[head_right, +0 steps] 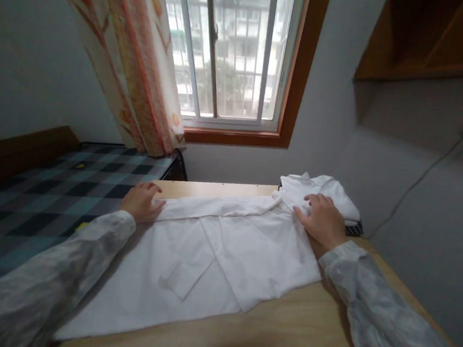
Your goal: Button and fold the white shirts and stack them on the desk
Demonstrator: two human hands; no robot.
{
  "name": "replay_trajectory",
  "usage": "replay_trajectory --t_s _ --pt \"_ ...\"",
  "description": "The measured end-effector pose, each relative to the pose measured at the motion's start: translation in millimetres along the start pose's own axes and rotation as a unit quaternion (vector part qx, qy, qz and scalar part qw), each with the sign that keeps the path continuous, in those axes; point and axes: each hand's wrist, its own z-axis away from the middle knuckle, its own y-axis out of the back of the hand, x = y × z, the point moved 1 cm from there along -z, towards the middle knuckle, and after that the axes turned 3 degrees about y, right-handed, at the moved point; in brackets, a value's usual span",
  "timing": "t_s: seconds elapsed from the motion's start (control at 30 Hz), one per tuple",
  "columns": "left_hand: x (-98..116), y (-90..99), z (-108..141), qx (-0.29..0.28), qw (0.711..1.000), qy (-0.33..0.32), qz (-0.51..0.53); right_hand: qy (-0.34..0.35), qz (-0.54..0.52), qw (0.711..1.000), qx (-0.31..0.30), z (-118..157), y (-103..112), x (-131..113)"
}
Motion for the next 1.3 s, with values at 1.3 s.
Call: replay_trajectory --t_s 1.3 --pt "-88 -16.3 109 -0.147 0.975 -0.135 0.098 0.244 -0.058 0.962 -0.106 54 -37 23"
